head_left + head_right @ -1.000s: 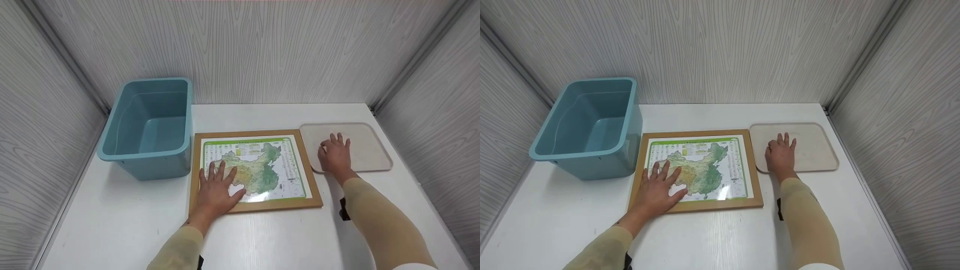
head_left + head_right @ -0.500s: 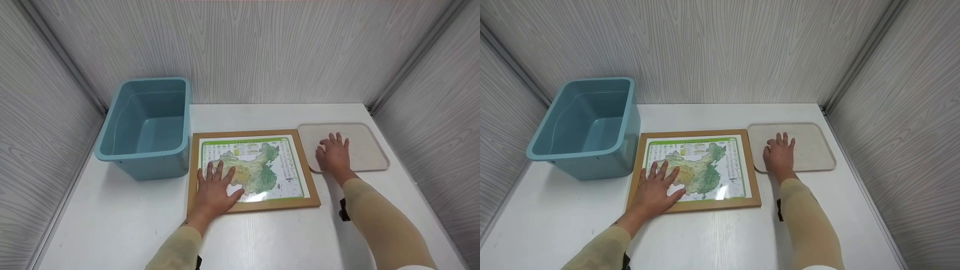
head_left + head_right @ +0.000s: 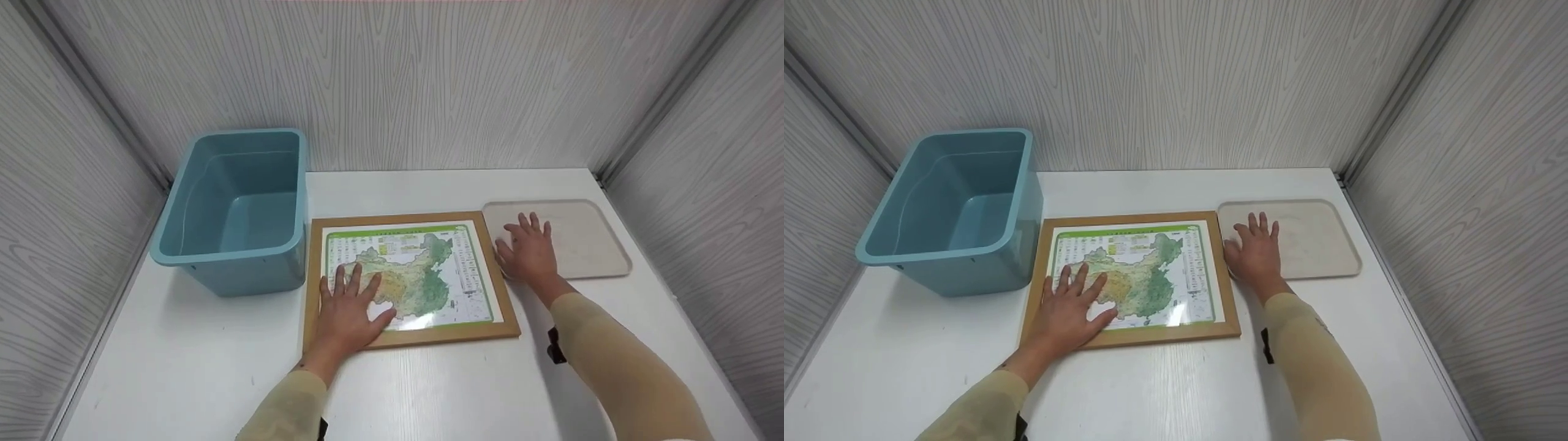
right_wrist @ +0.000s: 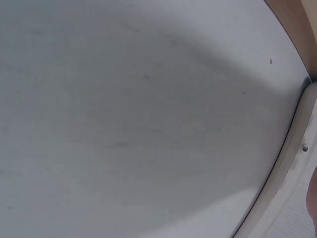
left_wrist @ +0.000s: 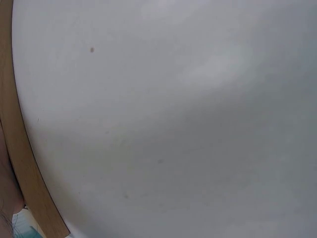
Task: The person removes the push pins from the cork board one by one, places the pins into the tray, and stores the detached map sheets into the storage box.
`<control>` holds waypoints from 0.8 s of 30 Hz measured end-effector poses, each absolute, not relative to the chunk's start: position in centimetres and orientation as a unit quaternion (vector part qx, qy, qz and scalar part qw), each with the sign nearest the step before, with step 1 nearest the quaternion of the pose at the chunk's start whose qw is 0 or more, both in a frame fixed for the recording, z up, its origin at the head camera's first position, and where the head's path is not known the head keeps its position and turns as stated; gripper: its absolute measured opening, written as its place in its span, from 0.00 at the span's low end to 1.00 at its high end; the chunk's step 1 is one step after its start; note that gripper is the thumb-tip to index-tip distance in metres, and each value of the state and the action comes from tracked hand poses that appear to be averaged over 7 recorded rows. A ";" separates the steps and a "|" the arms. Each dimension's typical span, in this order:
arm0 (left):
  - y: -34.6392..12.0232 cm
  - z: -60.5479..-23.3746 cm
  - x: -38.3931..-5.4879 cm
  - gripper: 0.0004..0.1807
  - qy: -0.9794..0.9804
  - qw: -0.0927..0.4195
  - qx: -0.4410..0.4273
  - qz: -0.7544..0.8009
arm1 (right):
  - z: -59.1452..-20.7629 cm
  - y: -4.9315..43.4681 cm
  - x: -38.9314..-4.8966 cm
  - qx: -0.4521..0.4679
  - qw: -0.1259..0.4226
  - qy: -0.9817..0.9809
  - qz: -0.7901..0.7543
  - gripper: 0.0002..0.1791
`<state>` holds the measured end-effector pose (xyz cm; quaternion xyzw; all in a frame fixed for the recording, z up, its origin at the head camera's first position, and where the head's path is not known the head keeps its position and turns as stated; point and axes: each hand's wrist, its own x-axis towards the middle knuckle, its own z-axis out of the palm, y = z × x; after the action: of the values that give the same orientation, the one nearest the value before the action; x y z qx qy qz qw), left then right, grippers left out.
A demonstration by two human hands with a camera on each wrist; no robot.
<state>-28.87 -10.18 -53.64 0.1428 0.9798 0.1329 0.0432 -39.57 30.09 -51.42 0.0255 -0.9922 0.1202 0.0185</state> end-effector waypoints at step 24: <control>-10.2 -53.5 -28.7 0.48 0.981 0.043 0.140 0.129 | -52.1 24.8 -37.7 0.126 -0.021 -0.979 0.158 0.51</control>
<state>-28.70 -10.18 -53.52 0.1402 0.9807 0.1295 0.0431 -37.73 24.79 -52.10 0.1256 -0.9792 0.1577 -0.0215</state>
